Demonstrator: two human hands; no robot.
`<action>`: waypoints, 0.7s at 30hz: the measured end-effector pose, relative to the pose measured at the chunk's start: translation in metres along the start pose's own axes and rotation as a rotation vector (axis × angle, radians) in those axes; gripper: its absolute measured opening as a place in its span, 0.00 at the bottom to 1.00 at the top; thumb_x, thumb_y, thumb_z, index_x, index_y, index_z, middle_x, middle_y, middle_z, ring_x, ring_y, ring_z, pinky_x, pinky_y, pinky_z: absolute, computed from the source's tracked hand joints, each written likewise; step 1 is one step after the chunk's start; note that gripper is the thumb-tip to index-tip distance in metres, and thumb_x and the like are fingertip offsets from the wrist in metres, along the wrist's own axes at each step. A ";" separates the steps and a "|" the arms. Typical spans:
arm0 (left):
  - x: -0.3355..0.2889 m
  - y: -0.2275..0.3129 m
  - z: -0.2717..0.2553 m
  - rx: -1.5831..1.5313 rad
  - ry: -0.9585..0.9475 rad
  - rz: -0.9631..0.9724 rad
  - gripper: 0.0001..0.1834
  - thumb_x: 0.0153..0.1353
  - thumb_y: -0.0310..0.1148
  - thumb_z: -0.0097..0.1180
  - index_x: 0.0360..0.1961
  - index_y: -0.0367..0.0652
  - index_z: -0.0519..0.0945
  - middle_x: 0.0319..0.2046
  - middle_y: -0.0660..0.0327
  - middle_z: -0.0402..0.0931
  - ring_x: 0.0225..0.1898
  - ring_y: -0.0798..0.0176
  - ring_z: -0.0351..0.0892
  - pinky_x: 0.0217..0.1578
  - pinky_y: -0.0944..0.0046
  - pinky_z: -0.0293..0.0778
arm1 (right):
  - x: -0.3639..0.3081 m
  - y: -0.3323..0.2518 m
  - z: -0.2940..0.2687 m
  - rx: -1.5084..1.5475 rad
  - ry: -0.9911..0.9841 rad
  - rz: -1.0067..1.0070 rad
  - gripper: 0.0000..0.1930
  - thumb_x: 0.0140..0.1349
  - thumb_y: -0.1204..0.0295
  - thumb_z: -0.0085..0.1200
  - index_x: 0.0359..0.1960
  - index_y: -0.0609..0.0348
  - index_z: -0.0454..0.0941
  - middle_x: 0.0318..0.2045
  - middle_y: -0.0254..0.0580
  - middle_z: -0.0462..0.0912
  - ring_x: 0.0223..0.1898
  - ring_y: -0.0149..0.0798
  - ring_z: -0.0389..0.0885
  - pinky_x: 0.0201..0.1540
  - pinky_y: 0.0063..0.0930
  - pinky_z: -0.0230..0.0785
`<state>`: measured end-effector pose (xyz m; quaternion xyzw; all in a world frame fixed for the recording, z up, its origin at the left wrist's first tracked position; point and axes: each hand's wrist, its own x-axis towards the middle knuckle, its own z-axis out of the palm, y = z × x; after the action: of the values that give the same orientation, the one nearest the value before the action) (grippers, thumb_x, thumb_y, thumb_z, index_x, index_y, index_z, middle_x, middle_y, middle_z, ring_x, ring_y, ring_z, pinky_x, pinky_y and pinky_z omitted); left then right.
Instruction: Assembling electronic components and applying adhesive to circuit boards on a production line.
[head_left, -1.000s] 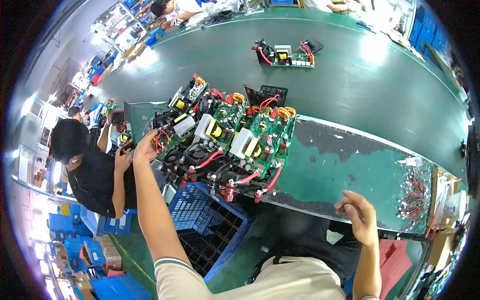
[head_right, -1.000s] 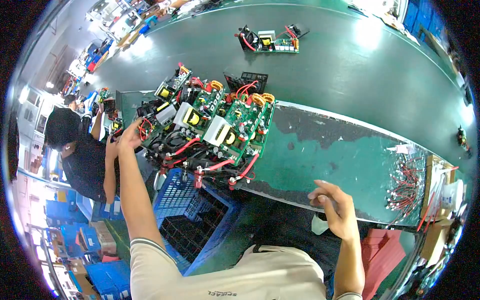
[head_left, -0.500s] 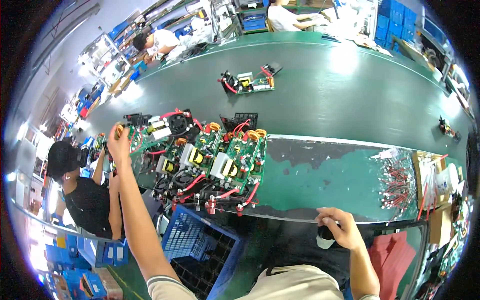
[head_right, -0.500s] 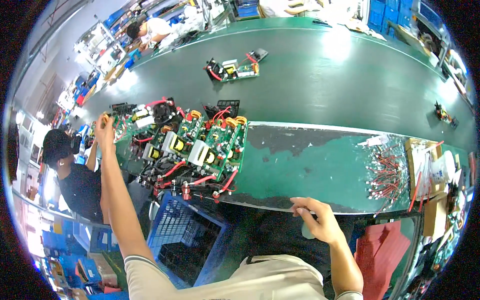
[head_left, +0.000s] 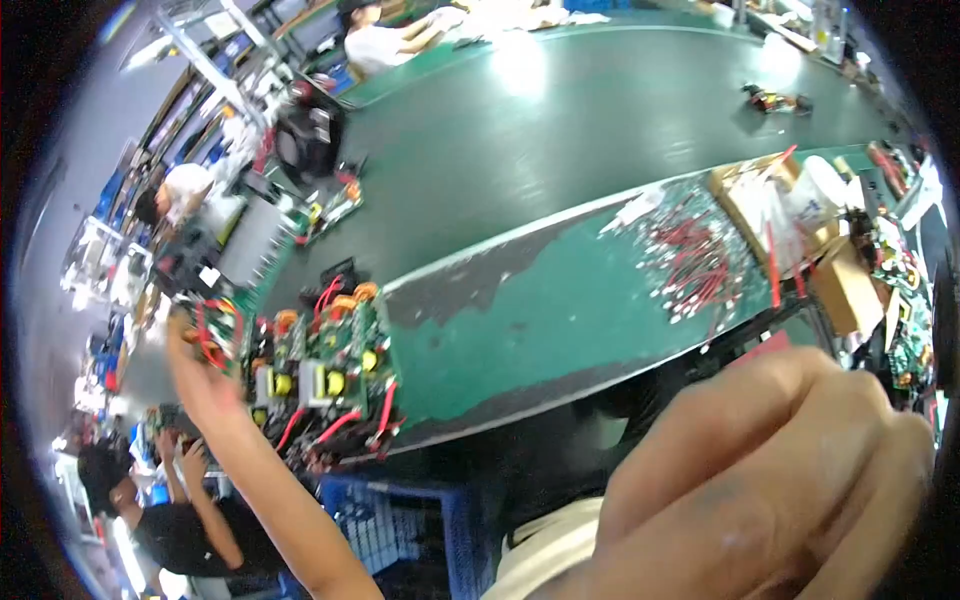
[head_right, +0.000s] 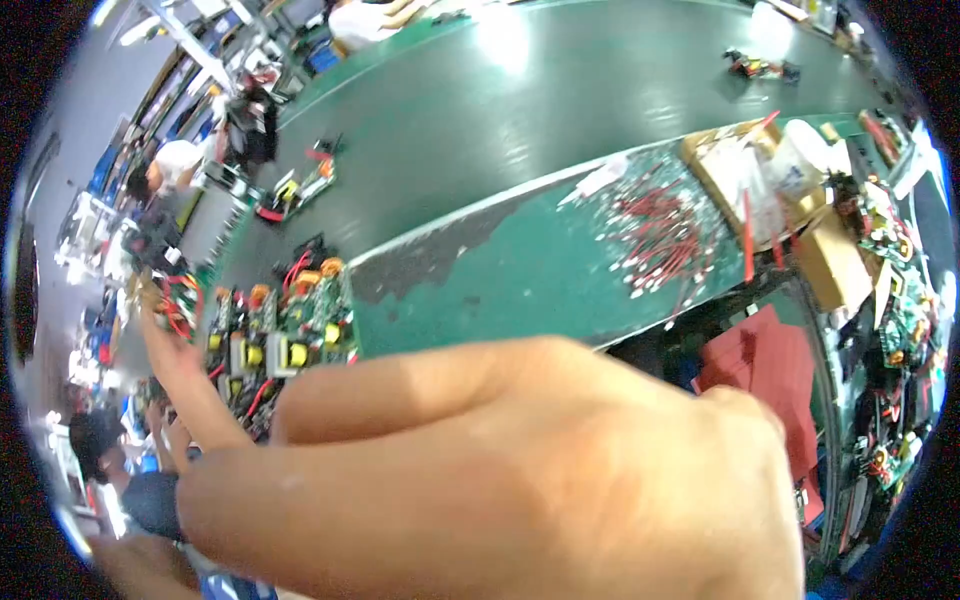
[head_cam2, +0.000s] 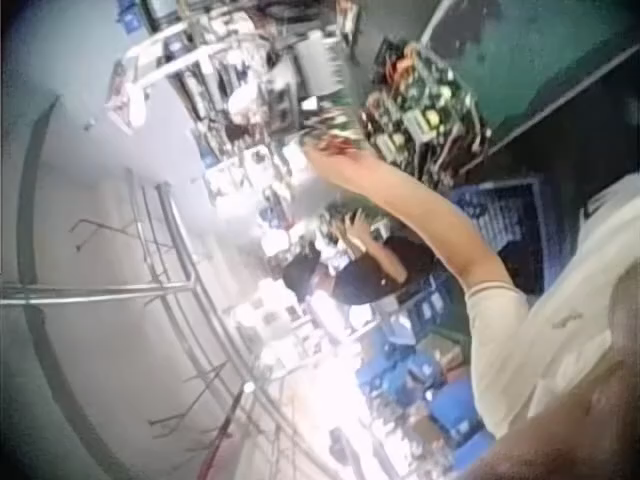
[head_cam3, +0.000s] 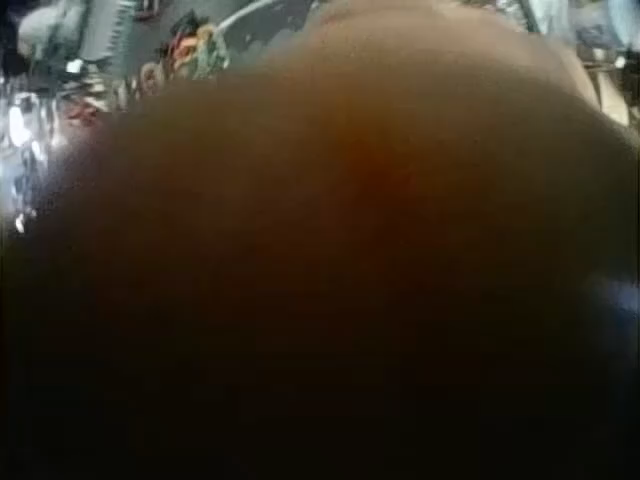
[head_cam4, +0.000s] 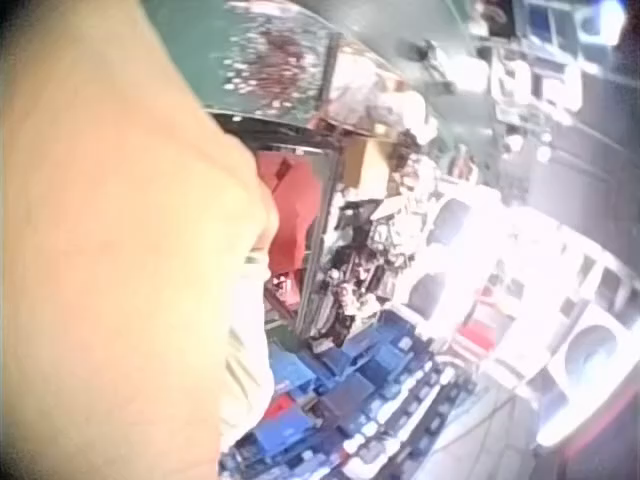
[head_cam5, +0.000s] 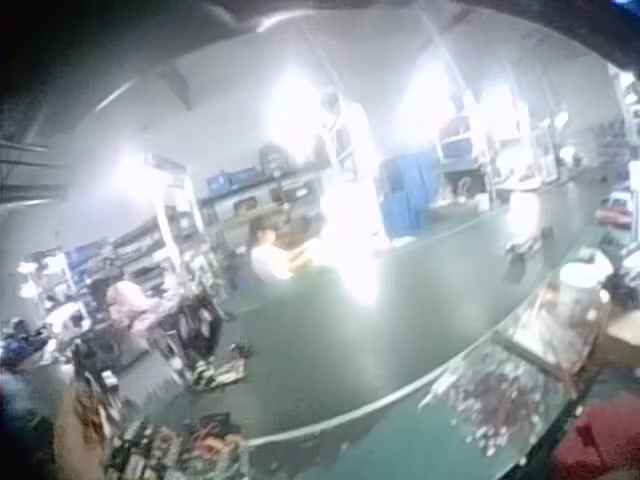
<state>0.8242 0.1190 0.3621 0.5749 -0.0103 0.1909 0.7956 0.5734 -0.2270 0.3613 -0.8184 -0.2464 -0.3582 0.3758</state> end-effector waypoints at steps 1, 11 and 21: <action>-0.034 -0.006 0.009 0.005 0.063 -0.080 0.18 0.66 0.40 0.60 0.54 0.46 0.76 0.39 0.63 0.76 0.44 0.61 0.80 0.45 0.52 0.82 | -0.018 0.003 -0.023 0.011 0.001 -0.022 0.20 0.53 0.86 0.55 0.50 0.62 0.78 0.33 0.48 0.86 0.31 0.44 0.85 0.30 0.33 0.74; -0.220 -0.147 0.059 -0.305 -0.061 -0.486 0.11 0.65 0.30 0.57 0.48 0.48 0.76 0.36 0.68 0.73 0.36 0.67 0.75 0.39 0.61 0.78 | -0.056 -0.039 -0.073 0.173 0.046 0.131 0.17 0.50 0.84 0.57 0.45 0.66 0.81 0.35 0.50 0.86 0.36 0.47 0.87 0.35 0.35 0.78; -0.352 -0.171 0.017 -0.109 -0.278 -0.540 0.26 0.57 0.23 0.67 0.52 0.42 0.66 0.43 0.63 0.67 0.42 0.71 0.71 0.39 0.71 0.72 | -0.174 0.062 0.018 0.558 0.056 0.978 0.14 0.71 0.79 0.49 0.56 0.67 0.76 0.40 0.43 0.84 0.41 0.30 0.81 0.49 0.26 0.74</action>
<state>0.5550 -0.0447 0.1285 0.5338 0.0238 -0.1086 0.8383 0.5139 -0.2734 0.1914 -0.6972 0.0862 -0.0853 0.7065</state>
